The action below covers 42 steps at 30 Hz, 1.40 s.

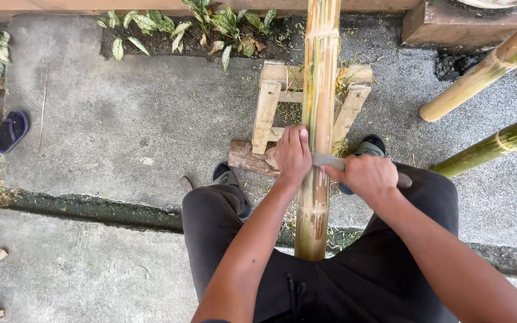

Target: Using a knife to scrape the outer layer off bamboo poles for processing.

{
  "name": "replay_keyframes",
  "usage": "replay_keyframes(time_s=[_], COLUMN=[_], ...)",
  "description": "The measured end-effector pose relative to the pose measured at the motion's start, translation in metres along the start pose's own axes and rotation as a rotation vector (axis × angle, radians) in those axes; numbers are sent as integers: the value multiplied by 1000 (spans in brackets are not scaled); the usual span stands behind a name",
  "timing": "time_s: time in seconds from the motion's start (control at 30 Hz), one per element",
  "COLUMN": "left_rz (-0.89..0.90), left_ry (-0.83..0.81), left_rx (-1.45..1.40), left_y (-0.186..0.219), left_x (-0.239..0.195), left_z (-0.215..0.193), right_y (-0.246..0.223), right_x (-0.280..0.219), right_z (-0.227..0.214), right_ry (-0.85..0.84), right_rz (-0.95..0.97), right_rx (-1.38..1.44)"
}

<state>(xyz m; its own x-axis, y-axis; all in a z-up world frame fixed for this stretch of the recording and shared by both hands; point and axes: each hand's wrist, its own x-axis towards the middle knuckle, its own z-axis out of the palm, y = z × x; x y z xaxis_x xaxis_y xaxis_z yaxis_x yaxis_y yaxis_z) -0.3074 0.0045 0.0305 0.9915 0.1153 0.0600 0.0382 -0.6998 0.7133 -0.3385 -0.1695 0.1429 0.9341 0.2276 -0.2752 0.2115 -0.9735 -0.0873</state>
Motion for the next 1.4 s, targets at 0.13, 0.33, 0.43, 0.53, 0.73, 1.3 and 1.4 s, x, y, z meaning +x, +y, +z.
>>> replay_keyframes(time_s=[0.13,0.33,0.43,0.53,0.73,1.3,1.4], left_rz=[104,72,38,14,79,157,138], left_ry=[80,62,29,-20,59,75,64], left_rx=[4,-7,1,-11,-16,19,30], left_y=[3,-1,-2,-2,-2,-9,-10], left_x=[10,-10,13,19,-9,60,52], left_z=[-2,-3,3,3,-3,16,18], right_y=[3,-3,0,-1,-3,0,4], right_x=[11,-1,15,23,4,47,43], right_z=[-5,-7,-12,-17,-7,-31,-25], right_ry=[42,-54,-34,-73,-77,-69,12], right_rz=[5,3,2,22,-19,72,35], right_rx=[-17,-59,-46,-38,-80,-11,-3])
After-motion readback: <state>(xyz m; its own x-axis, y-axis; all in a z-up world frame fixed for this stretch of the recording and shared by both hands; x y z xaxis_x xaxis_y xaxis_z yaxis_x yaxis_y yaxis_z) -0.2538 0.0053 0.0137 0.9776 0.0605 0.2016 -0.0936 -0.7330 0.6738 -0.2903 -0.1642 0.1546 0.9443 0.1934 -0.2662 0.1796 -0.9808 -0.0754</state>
